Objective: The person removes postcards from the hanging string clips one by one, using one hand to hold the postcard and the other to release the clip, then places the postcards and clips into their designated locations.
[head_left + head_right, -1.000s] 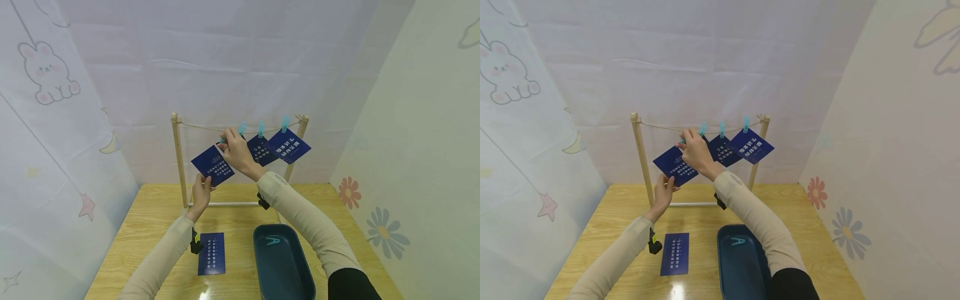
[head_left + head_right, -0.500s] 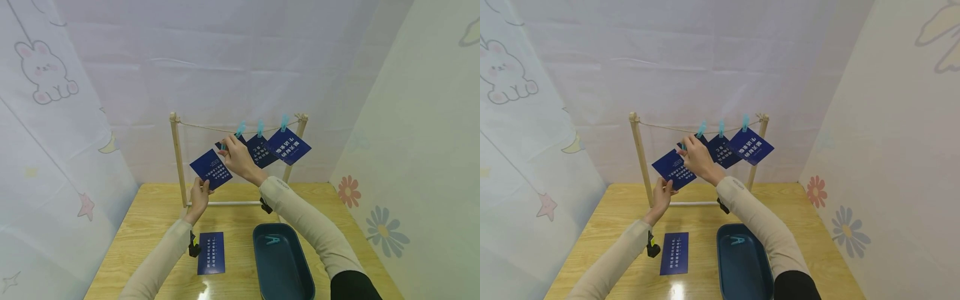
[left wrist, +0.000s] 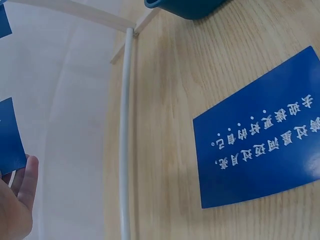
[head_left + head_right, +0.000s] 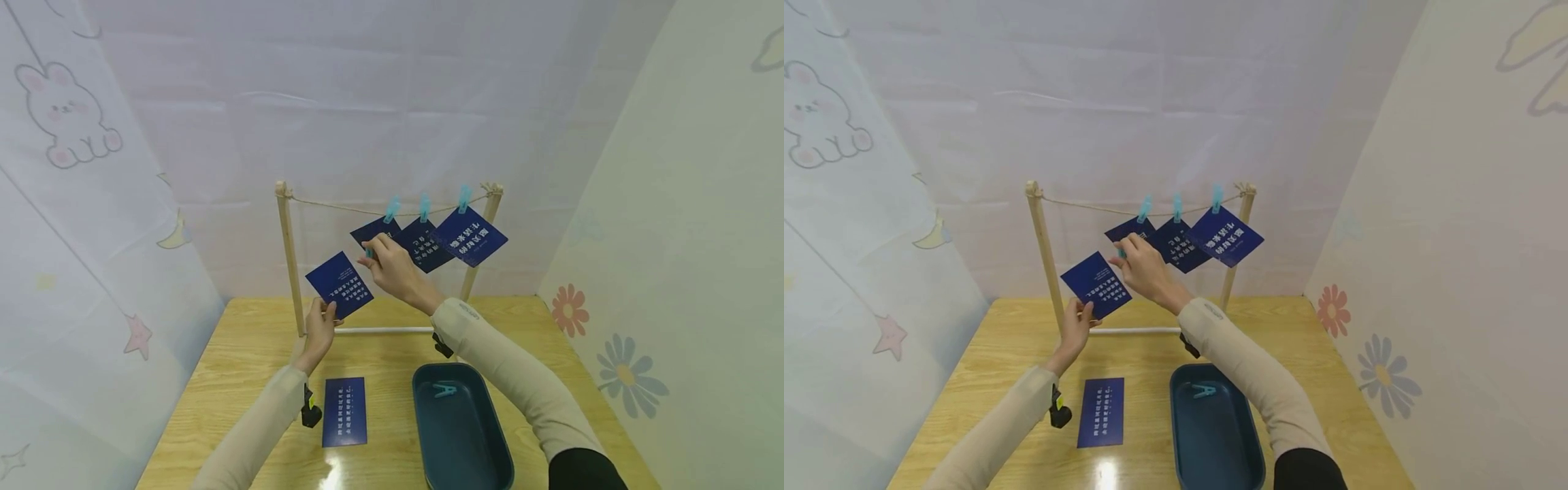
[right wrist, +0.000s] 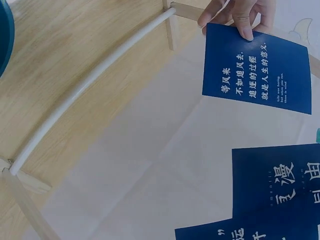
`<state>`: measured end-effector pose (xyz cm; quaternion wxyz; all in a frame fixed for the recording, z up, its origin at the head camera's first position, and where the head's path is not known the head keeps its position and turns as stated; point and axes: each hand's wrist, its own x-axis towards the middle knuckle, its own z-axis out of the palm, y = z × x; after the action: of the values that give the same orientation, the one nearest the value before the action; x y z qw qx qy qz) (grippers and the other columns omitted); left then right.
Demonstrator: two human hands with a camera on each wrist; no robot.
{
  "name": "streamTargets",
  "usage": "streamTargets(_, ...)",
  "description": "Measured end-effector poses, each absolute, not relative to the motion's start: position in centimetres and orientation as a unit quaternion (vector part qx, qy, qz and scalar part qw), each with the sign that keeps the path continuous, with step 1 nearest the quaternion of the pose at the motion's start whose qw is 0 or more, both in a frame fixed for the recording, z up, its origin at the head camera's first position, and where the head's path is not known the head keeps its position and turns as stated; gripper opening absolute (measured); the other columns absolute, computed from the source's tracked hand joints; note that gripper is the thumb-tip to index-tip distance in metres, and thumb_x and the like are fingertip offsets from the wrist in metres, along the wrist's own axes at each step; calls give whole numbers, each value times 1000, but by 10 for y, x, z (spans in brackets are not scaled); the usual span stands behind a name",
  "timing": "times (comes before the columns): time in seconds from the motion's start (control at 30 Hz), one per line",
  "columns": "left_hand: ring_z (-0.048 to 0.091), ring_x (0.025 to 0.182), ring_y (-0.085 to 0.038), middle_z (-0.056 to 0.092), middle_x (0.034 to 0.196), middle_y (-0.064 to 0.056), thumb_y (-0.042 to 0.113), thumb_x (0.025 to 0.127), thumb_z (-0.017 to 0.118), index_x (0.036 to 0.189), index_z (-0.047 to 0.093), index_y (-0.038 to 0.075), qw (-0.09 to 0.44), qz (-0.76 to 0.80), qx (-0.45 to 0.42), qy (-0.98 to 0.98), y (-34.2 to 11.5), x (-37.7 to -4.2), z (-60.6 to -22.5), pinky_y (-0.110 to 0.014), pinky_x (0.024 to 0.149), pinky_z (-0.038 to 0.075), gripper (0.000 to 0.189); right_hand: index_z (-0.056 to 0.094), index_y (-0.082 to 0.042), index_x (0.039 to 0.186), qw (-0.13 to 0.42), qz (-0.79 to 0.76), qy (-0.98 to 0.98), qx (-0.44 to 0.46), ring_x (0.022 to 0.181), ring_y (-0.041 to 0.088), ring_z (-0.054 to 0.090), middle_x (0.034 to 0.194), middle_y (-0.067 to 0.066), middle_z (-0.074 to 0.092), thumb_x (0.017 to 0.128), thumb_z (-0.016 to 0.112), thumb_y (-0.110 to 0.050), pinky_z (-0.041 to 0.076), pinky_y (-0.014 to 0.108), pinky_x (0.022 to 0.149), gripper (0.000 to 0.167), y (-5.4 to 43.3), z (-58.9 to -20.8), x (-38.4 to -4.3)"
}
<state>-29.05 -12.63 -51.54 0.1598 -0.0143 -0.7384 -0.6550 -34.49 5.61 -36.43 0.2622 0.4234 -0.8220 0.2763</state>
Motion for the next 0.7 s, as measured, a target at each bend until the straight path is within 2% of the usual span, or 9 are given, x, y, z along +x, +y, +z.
streamTargets(0.2, 63, 86, -51, 55, 102, -34, -1, 104, 45, 110, 47, -15, 145, -661, -20, -736, -132, -280, -516, -46, 75, 59, 16, 65, 4, 110, 265, 280, -818, 428, 64, 12, 49, 88, 11, 57, 96, 69, -17, 43, 21, 54, 25, 62, -374, -344)
streamTargets(0.3, 63, 84, -51, 54, 101, -34, -2, 104, 45, 112, 47, -14, 119, -666, -21, -736, -135, -277, -520, -49, 75, 58, 15, 66, 4, 111, 266, 274, -820, 426, 64, 13, 50, 86, 9, 57, 95, 70, -18, 43, 21, 54, 28, 66, -379, -343)
streamTargets(0.33, 63, 82, -49, 54, 101, -32, 0, 104, 46, 112, 47, -13, 116, -664, -24, -739, -136, -279, -526, -48, 73, 59, 15, 66, 4, 111, 264, 272, -821, 426, 63, 14, 50, 86, 9, 57, 94, 71, -17, 43, 21, 54, 28, 68, -380, -342)
streamTargets(0.37, 64, 82, -47, 54, 101, -30, 1, 104, 46, 113, 47, -12, 111, -664, -24, -739, -137, -280, -533, -51, 74, 58, 16, 66, 4, 112, 261, 267, -824, 426, 63, 14, 51, 87, 9, 58, 94, 71, -18, 44, 21, 54, 28, 69, -382, -342)
streamTargets(0.53, 64, 83, -47, 55, 102, -32, 0, 104, 46, 115, 46, -12, 86, -666, -29, -740, -141, -275, -540, -48, 73, 59, 17, 68, 0, 112, 251, 252, -829, 432, 58, 9, 50, 89, 8, 60, 94, 71, -19, 41, 17, 49, 27, 77, -392, -338)
streamTargets(0.7, 61, 81, -53, 53, 99, -37, -4, 104, 44, 111, 43, -17, 66, -662, -51, -745, -145, -267, -541, -50, 73, 58, 15, 73, -4, 100, 242, 247, -829, 440, 59, 11, 57, 90, 9, 64, 92, 73, -18, 46, 19, 52, 17, 82, -400, -337)
